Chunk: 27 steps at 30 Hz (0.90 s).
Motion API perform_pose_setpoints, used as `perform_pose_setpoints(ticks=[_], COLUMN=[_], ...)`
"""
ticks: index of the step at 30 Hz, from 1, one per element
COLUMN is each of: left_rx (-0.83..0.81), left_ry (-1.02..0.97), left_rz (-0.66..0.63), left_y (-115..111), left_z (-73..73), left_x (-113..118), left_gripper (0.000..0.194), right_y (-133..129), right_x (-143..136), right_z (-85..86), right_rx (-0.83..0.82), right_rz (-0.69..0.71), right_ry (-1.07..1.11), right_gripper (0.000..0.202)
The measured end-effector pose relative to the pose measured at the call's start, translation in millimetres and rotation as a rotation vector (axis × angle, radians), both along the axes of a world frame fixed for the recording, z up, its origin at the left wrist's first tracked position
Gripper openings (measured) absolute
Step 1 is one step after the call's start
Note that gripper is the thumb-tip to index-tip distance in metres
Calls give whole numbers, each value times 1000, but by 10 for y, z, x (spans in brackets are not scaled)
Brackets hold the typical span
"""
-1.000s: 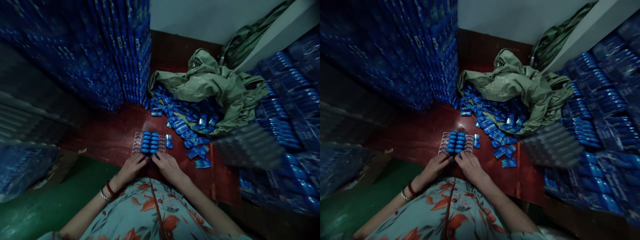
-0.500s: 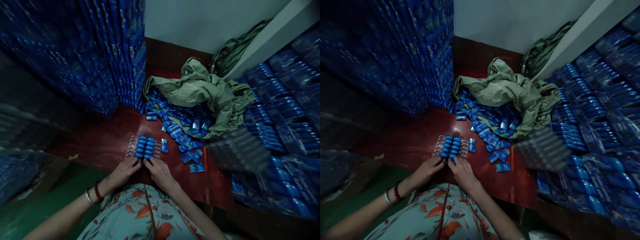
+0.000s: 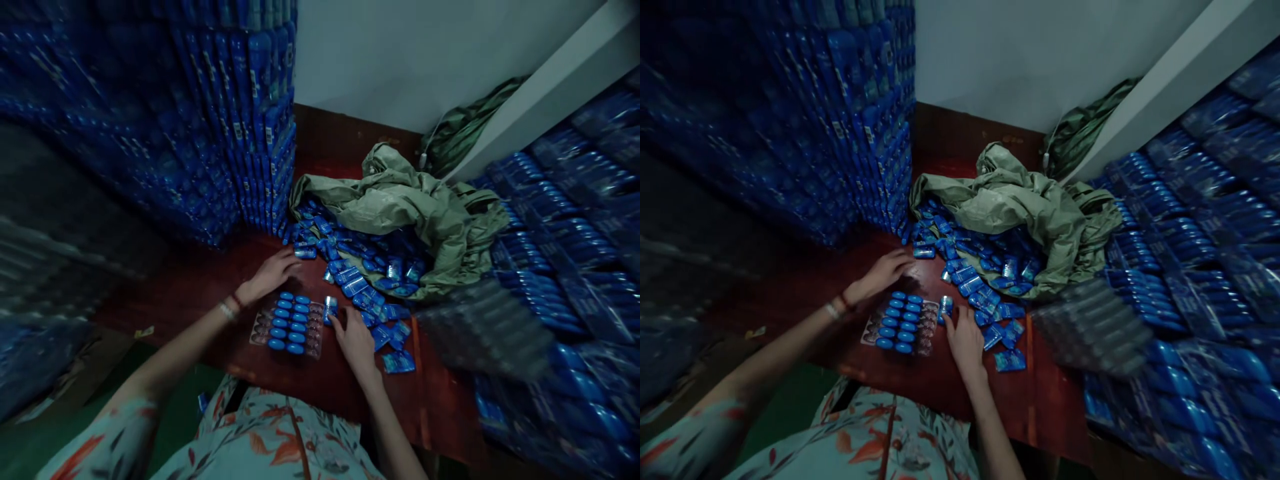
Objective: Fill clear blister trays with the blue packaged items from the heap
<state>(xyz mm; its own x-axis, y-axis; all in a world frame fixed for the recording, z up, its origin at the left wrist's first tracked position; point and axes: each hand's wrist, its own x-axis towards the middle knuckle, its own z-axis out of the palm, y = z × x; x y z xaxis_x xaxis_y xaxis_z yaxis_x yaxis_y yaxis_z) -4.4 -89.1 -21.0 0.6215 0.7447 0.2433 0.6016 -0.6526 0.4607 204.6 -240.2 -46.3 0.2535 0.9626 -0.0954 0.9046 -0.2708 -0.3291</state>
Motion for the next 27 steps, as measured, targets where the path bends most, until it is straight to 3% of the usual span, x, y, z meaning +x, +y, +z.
perform_pose_setpoints(ticks=[2, 4, 7, 9, 12, 16, 19, 22, 27], left_rx=[12, 7, -2, -9, -22, -147, -247, -356, -502], left_ry=[252, 357, 394, 409, 398, 118, -126, -288, -411], left_rz=[-63, -78, -73, -90, -134, -118, 25, 224, 387], left_y=[318, 491, 547, 526, 482, 329, 87, -197, -524], left_z=[-41, -103, -193, -219, -181, -81, -71, -123, -172], left_x=[295, 543, 735, 722, 510, -5, -407, -718, -935], left_gripper=[23, 22, 26, 31, 33, 42, 45, 51, 43], right_y=[51, 34, -71, -139, -180, -153, -122, -82, 17], right_x=[-2, -9, -37, -73, -126, -118, -49, 23, 21], right_z=[6, 4, -12, -12, 30, 85, 44, -40, -52], right_rx=[-94, -108, 0, 97, 121, -24, -38, 11, 16], right_rz=[-7, -23, -39, 17, 185, 372, 432, 469, 435], right_ry=[31, 54, 56, 46, -33, -188, -243, -261, -363], right_gripper=[34, 34, 43, 47, 44, 54, 62, 56, 59])
